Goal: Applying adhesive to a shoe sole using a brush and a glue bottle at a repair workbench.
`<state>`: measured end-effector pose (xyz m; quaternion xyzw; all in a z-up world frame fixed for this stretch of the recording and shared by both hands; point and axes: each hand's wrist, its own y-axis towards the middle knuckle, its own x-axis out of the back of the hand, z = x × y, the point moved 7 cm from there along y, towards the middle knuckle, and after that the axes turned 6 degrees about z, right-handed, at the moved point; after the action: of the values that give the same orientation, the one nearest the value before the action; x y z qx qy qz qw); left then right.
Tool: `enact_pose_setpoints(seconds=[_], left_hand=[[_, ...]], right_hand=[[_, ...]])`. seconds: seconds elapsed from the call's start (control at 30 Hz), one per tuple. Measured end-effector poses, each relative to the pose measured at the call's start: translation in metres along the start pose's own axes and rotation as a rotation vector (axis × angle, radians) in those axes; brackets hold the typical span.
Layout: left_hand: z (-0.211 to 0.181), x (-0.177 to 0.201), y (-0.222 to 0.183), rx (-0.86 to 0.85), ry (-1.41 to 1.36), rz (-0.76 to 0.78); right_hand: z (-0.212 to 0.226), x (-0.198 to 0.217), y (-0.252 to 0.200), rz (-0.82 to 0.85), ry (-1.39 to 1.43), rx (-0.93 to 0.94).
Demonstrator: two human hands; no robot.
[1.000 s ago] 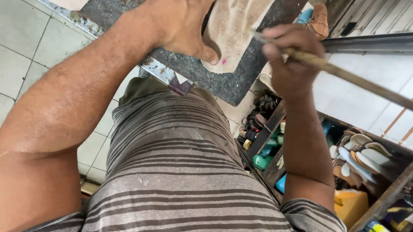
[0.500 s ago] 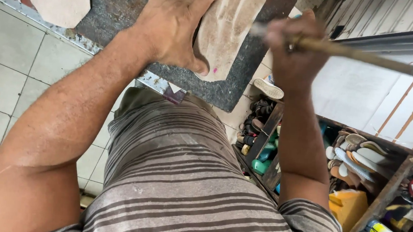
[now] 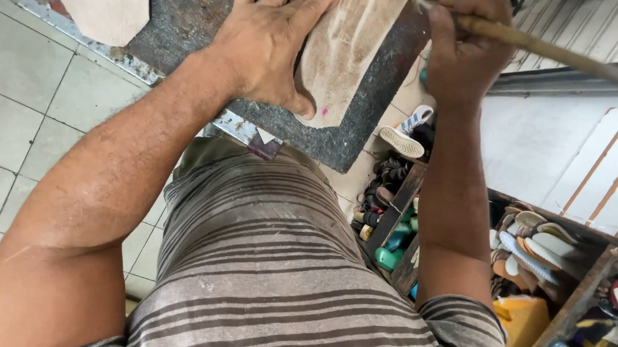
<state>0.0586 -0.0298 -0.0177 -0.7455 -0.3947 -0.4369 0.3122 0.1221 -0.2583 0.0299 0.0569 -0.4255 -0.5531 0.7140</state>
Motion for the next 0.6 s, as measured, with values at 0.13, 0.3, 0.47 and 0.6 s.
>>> enact_pose_setpoints(seconds=[0.13, 0.3, 0.47, 0.6], left_hand=[[-0.003, 0.003, 0.000, 0.008, -0.054, 0.062], [-0.003, -0.004, 0.003, 0.060, -0.078, 0.140], [-0.007, 0.004, 0.003, 0.051, -0.060, 0.145], [-0.006, 0.006, 0.003, 0.011, -0.015, 0.027]], right_hand=[[0.063, -0.047, 0.008, 0.265, 0.189, 0.237], [0.015, -0.058, 0.027, 0.263, 0.394, 0.255], [0.068, -0.048, 0.016, 0.367, 0.111, 0.251], [-0.006, -0.026, 0.022, 0.213, 0.184, 0.233]])
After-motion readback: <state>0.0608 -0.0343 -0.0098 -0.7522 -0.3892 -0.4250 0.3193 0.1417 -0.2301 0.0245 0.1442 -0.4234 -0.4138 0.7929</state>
